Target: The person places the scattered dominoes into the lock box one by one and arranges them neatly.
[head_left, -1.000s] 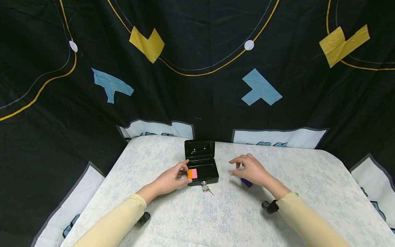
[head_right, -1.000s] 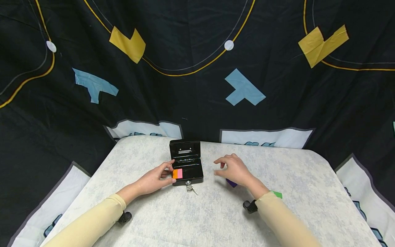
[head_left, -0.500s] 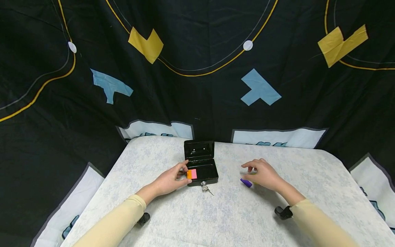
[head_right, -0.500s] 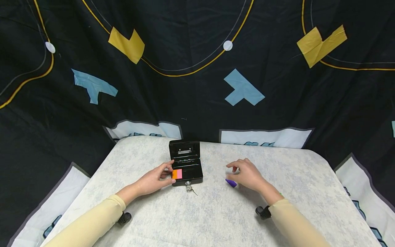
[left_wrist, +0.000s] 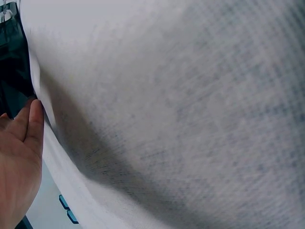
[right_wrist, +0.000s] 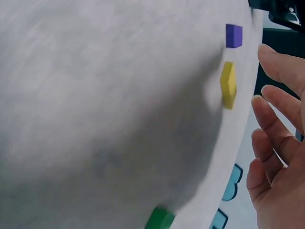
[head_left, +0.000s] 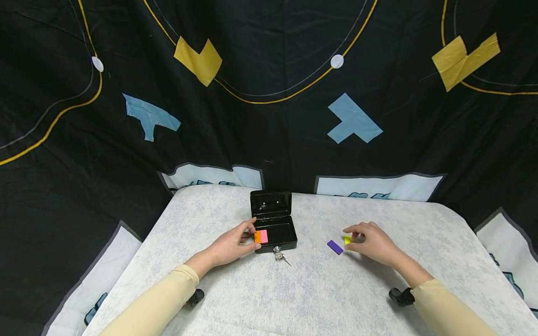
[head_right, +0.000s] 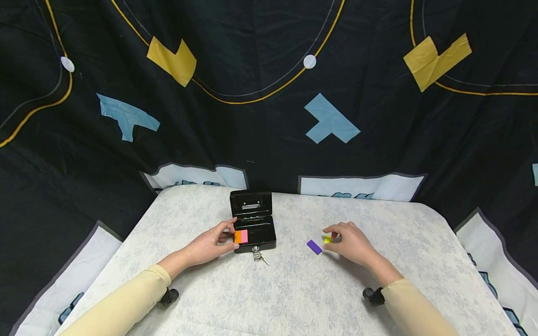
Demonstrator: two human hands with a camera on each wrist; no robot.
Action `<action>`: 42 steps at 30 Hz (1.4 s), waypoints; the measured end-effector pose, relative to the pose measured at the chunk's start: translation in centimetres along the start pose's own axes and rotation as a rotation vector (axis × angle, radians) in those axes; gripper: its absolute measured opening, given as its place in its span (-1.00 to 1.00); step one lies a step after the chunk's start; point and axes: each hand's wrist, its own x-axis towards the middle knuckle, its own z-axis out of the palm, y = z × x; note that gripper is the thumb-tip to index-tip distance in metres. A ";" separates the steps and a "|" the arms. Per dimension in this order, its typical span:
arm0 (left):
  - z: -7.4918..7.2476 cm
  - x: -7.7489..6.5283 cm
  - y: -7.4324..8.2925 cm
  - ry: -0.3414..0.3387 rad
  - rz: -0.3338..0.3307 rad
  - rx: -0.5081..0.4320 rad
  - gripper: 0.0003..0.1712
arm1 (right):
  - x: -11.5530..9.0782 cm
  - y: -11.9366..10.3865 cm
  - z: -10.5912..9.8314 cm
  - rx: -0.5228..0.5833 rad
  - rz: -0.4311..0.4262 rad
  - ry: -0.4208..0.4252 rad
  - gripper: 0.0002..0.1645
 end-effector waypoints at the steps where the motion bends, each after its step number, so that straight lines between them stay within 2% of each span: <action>1: 0.0 0.0 0.0 -0.001 0.000 0.000 -0.54 | -0.2 0.2 0.0 -0.002 -0.002 0.001 -0.45; 13: -0.1 0.0 0.0 -0.007 -0.011 -0.038 -0.54 | -1.8 2.2 -0.2 -0.045 0.068 0.006 -0.44; 20: -0.2 -0.2 -0.1 0.000 -0.025 -0.054 -0.53 | -1.6 2.4 0.1 -0.039 0.078 0.006 -0.41; 32: 0.1 -0.4 0.0 0.024 0.015 -0.036 -0.58 | -1.0 2.3 0.4 -0.029 0.075 -0.005 -0.39; 42: 0.1 -0.5 0.4 0.017 -0.006 -0.012 -0.59 | -0.5 2.5 0.6 0.001 0.090 -0.029 -0.35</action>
